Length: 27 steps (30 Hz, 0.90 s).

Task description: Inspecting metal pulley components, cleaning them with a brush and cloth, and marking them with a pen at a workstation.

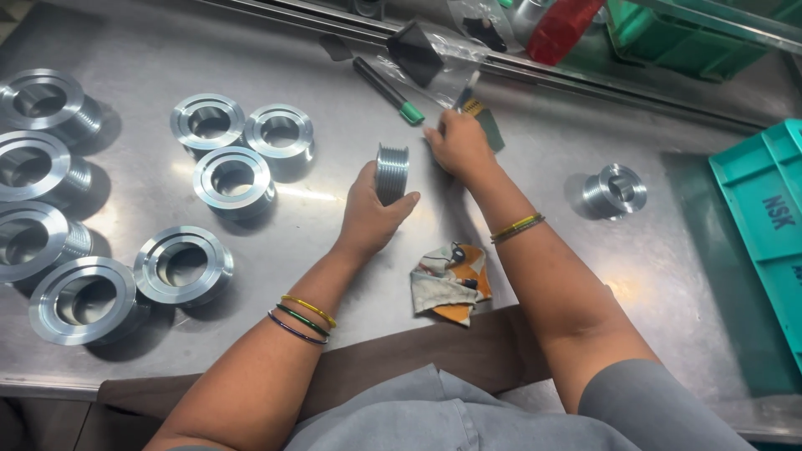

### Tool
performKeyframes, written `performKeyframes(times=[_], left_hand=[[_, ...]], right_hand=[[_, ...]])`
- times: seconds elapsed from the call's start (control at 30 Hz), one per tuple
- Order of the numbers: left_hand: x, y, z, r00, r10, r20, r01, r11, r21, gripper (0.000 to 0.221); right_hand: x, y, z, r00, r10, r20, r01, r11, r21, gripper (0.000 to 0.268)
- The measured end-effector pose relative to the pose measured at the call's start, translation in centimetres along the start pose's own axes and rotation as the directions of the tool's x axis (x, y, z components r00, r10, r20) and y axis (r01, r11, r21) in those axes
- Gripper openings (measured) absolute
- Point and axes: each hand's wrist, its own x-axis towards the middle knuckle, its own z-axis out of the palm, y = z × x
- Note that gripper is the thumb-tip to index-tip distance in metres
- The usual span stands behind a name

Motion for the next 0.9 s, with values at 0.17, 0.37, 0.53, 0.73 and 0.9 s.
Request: performKeyframes(times=[0.17,0.37,0.53,0.73,0.9], left_hand=[[0.4,0.0,-0.2,1.000,-0.011,0.002,0.011,0.995,0.098,0.049],[0.8,0.1,-0.7,0.997,-0.020,0.072,0.013,0.996,0.092,0.056],[0.9,-0.3,-0.8,0.996,-0.008,0.086,-0.004,0.990,0.139,0.045],[0.3,0.4,-0.5,0.990,-0.062,0.125,0.054,0.997,0.062,0.037],[1.1,0.2,-0.8,0.953,-0.215,0.215,0.265,0.934,-0.240,0.066]], right_hand=[[-0.9,1.2,-1.7,0.985,0.171,0.021,-0.171,0.985,0.004,0.026],[-5.6,-0.8,-7.8,0.922,0.334,0.194,-0.306,0.323,0.895,0.048],[-9.3,0.1,-9.1,0.949,0.212,0.235,-0.257,0.083,0.963,0.028],[-9.6,-1.6,-10.0,0.961,0.008,0.276,-0.242,0.502,0.830,0.035],[-9.0,-5.1,-11.3,0.951,0.051,0.304,-0.246,0.718,0.651,0.031]])
